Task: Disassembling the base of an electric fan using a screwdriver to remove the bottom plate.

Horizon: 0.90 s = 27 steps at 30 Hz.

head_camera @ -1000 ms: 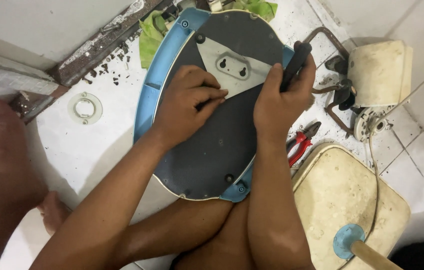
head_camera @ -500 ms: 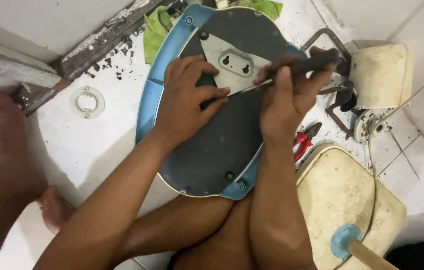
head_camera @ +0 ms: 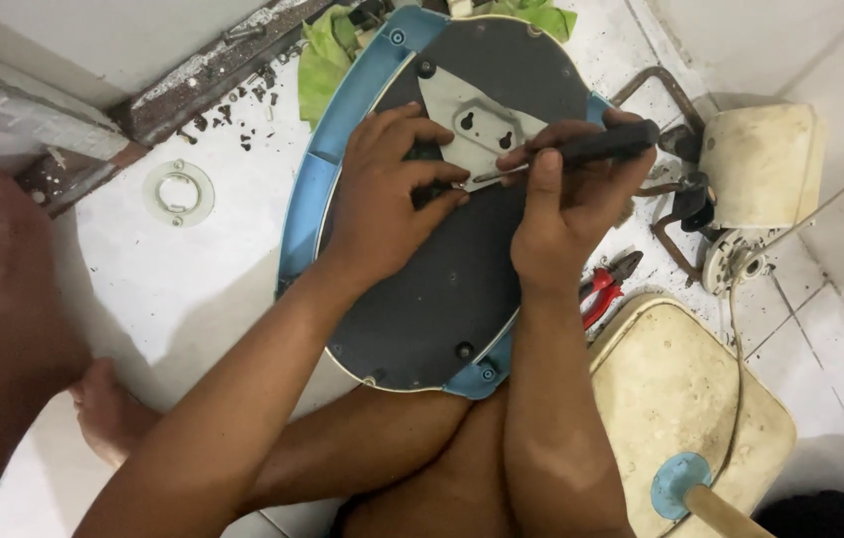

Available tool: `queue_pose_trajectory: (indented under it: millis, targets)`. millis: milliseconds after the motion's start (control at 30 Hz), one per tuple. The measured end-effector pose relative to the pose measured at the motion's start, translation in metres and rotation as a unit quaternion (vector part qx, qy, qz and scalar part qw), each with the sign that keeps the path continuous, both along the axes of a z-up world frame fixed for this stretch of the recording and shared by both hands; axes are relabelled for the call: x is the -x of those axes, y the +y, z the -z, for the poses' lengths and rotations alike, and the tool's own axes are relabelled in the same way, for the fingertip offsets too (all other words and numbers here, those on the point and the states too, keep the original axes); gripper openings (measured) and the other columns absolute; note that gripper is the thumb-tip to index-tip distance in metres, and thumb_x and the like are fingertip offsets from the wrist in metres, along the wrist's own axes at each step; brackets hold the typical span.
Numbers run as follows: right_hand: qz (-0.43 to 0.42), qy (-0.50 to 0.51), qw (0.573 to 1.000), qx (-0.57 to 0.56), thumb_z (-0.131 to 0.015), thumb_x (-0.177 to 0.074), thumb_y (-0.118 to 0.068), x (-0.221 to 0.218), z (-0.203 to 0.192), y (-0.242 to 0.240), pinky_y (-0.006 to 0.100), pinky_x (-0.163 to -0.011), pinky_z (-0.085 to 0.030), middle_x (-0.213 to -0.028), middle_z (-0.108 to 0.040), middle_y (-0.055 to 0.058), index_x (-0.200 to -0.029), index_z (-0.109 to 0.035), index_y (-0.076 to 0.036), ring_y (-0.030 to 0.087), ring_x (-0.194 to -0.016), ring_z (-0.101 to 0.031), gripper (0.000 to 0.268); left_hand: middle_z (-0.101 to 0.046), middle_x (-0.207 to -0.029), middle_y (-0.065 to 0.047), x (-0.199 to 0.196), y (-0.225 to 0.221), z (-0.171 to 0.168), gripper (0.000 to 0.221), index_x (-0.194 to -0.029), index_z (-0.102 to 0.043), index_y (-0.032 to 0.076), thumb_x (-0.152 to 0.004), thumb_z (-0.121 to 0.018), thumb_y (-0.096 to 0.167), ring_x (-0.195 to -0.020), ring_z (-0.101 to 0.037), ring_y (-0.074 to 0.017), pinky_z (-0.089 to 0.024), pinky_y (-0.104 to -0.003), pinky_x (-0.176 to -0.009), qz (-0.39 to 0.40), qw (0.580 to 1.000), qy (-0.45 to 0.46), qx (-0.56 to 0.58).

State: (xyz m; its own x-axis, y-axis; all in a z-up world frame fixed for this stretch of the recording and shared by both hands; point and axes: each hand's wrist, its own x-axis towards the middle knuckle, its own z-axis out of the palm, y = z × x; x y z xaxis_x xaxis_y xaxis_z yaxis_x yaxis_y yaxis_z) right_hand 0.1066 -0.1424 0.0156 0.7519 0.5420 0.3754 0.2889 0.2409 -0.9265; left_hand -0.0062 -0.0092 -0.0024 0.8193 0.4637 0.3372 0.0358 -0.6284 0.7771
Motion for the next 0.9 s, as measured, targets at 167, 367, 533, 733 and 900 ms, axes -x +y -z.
queue_pose_trajectory:
  millis: [167,367,533,733,900]
  targets:
    - [-0.016,-0.011,1.0,0.022,-0.055,-0.112,0.004,0.005,0.001,0.0,0.037,-0.09,-0.059,-0.116,-0.06,0.012,-0.147,-0.033,-0.018,0.025,-0.096,-0.067,0.046,-0.063,-0.125,0.0,0.0,-0.002,0.002,0.017,-0.097,-0.082,0.015,-0.082,-0.087,0.02,-0.139,-0.044,-0.0288,-0.029,-0.049,-0.119,-0.011,1.0,0.022,-0.001]
    - [-0.034,-0.03,0.999,0.021,-0.057,-0.114,-0.001,0.007,0.002,0.001,0.033,-0.089,-0.056,-0.115,-0.06,0.011,-0.146,-0.034,-0.02,0.023,-0.098,-0.067,0.044,-0.062,-0.125,0.0,0.0,-0.004,0.002,0.016,-0.098,-0.082,0.014,-0.084,-0.085,0.02,-0.139,-0.044,-0.0291,-0.028,-0.049,-0.12,-0.011,1.0,0.018,-0.009]
    - [-0.062,-0.071,0.995,0.044,-0.057,-0.11,0.005,0.007,0.0,0.002,0.034,-0.091,-0.057,-0.117,-0.058,0.013,-0.143,-0.034,-0.018,0.024,-0.101,-0.066,0.046,-0.062,-0.126,-0.002,0.0,-0.003,0.002,0.02,-0.101,-0.08,0.012,-0.082,-0.086,0.018,-0.139,-0.044,-0.03,-0.028,-0.05,-0.12,-0.006,1.0,0.021,-0.01]
    - [-0.122,-0.062,0.985,0.107,-0.057,-0.106,0.013,0.01,-0.021,0.0,0.038,-0.102,-0.058,-0.12,-0.059,0.014,-0.138,-0.035,-0.013,0.025,-0.108,-0.066,0.047,-0.055,-0.133,-0.015,0.024,0.019,-0.001,0.04,-0.117,-0.071,0.003,-0.082,-0.088,0.015,-0.13,-0.049,-0.0364,-0.038,-0.048,-0.109,-0.067,0.995,0.006,-0.07]
    - [-0.148,-0.061,0.979,0.126,-0.053,-0.102,0.023,0.016,-0.027,0.005,0.039,-0.107,-0.055,-0.121,-0.061,0.014,-0.14,-0.031,-0.014,0.026,-0.114,-0.065,0.058,-0.053,-0.146,-0.03,0.042,0.045,0.05,0.089,-0.154,-0.027,-0.001,-0.091,-0.083,0.03,-0.129,-0.059,-0.0442,-0.048,-0.049,-0.103,-0.166,0.966,0.174,0.09]
